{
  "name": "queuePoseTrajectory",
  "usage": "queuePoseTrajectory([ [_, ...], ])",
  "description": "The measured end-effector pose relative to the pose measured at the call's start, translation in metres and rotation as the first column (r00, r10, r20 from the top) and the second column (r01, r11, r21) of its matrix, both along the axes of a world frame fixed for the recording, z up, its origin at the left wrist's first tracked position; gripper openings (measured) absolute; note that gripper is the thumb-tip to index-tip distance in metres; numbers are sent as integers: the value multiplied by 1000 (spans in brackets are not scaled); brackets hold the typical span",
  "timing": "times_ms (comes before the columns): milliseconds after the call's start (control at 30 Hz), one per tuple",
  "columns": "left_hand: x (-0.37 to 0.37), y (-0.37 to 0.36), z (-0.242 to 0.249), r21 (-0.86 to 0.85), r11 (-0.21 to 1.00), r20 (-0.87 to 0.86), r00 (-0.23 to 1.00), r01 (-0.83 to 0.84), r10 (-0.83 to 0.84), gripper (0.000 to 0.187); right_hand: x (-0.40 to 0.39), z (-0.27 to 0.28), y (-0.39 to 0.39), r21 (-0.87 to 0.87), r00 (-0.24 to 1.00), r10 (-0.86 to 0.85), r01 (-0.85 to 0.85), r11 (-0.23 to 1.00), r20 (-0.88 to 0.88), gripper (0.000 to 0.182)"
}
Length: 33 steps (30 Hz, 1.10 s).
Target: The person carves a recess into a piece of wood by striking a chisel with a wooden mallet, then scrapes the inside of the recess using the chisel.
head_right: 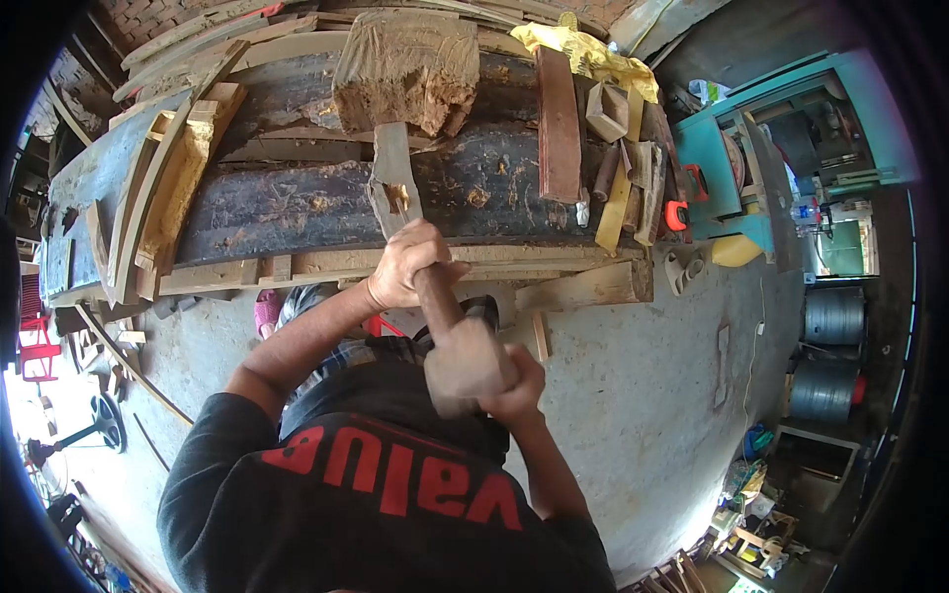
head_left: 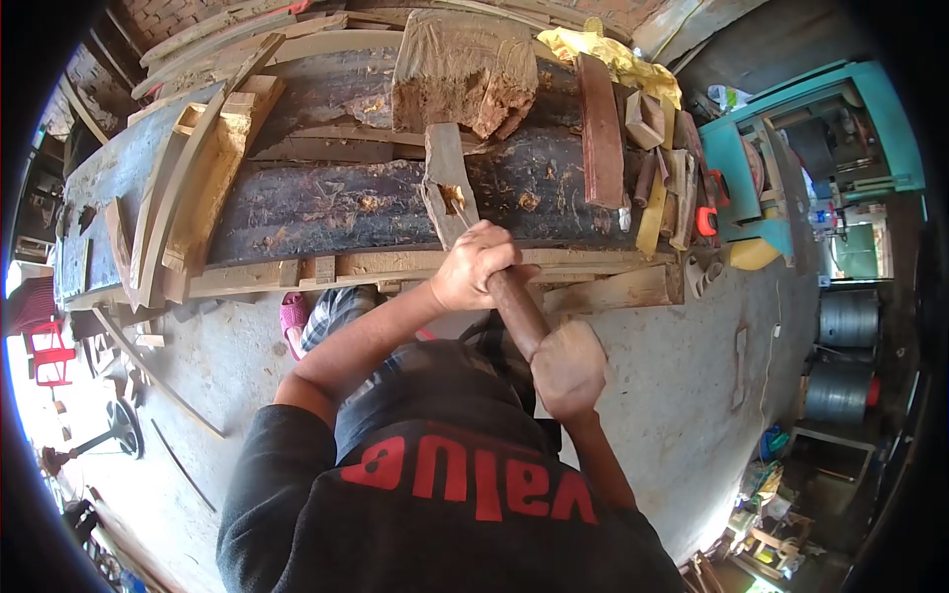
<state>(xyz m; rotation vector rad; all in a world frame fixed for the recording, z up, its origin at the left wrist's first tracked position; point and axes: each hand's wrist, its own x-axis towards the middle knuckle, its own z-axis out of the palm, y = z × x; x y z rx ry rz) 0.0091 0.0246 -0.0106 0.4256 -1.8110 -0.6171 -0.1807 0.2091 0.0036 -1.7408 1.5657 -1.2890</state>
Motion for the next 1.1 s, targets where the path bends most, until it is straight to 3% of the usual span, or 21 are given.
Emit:
queuePoseTrajectory([
  [67, 3, -5, 1, 21, 1000, -57, 998, -4, 5, 30, 0, -3, -8, 31, 994, -88, 86, 996, 61, 48],
  [100, 5, -6, 0, 0, 1000, -64, 998, 7, -7, 30, -8, 5, -7, -155, 947, -15, -37, 987, -320, 45],
  [133, 7, -1, -1, -8, 1000, -66, 997, 29, -29, 31, -5, 22, -2, -268, 757, -17, -211, 940, -653, 43],
  [167, 7, 0, -3, -30, 999, -42, 998, 38, -39, 32, 7, 44, 5, 43, 963, 26, -15, 999, -267, 36],
  [200, 8, 2, -4, -27, 999, -43, 998, 37, -38, 32, 40, 33, -9, -349, 922, 47, 98, 932, 384, 33],
  [267, 8, 3, -4, -39, 998, -32, 998, 44, -45, 31, 42, -9, -18, -582, 901, 147, 133, 802, 408, 46],
  [333, 10, 2, -11, -31, 999, -66, 997, 26, -28, 30, -16, -33, 4, -23, 983, 185, -185, 982, 14, 59],
  [367, 11, 2, -11, -14, 1000, -96, 995, 6, -7, 30, -14, -32, 12, 129, 998, 62, -64, 990, 20, 66],
  [400, 11, -6, -11, -22, 1000, -103, 995, -12, 10, 30, -26, -41, 8, 121, 997, 80, -81, 989, 12, 66],
  [467, 13, 0, -7, -42, 999, -95, 995, 28, -32, 30, -53, -68, 29, -145, 827, 197, -316, 938, -527, 59],
  [500, 14, 1, -7, -25, 999, -62, 997, 46, -47, 31, 7, 28, 3, -153, 926, 193, -253, 955, -326, 57],
  [533, 13, 3, -6, -29, 998, -63, 997, 51, -53, 31, 41, 11, -12, -559, 961, 130, 29, 829, 242, 54],
  [600, 12, 3, -2, 13, 999, -27, 999, 30, -29, 30, 36, -3, -16, -586, 957, 203, -46, 809, 206, 52],
  [667, 14, -6, 7, 87, 996, -59, 998, 8, -3, 30, 3, 2, -6, -39, 972, 144, -154, 987, -184, 50],
  [700, 16, -13, 13, 169, 985, -82, 996, -12, 26, 30, -2, -6, 0, 41, 981, 39, -32, 999, -189, 50],
  [767, 20, -42, 37, 396, 913, -229, 973, 97, -4, 24, 2, 10, -7, 86, 984, -42, 58, 995, -171, 52],
  [800, 28, -53, 57, 626, 780, -130, 986, -1, 106, 24, 5, 15, -7, 148, 981, -130, 151, 977, -146, 54],
  [833, 34, -70, 62, 645, 759, -111, 972, -90, 209, 28, 4, 18, -7, 159, 986, -144, 155, 975, -81, 54],
  [867, 37, -83, 63, 635, 772, -287, 929, 2, 233, 28, 2, 19, -8, 150, 985, -151, 162, 975, -81, 54],
  [933, 44, -89, 68, 687, 725, -346, 899, 48, 268, 28, -1, 19, -12, 136, 986, -153, 161, 978, -61, 56],
  [1100, 43, -66, 69, 636, 770, -173, 966, -40, 193, 28, 5, 33, -30, 202, 990, -136, 143, 969, -48, 57],
])
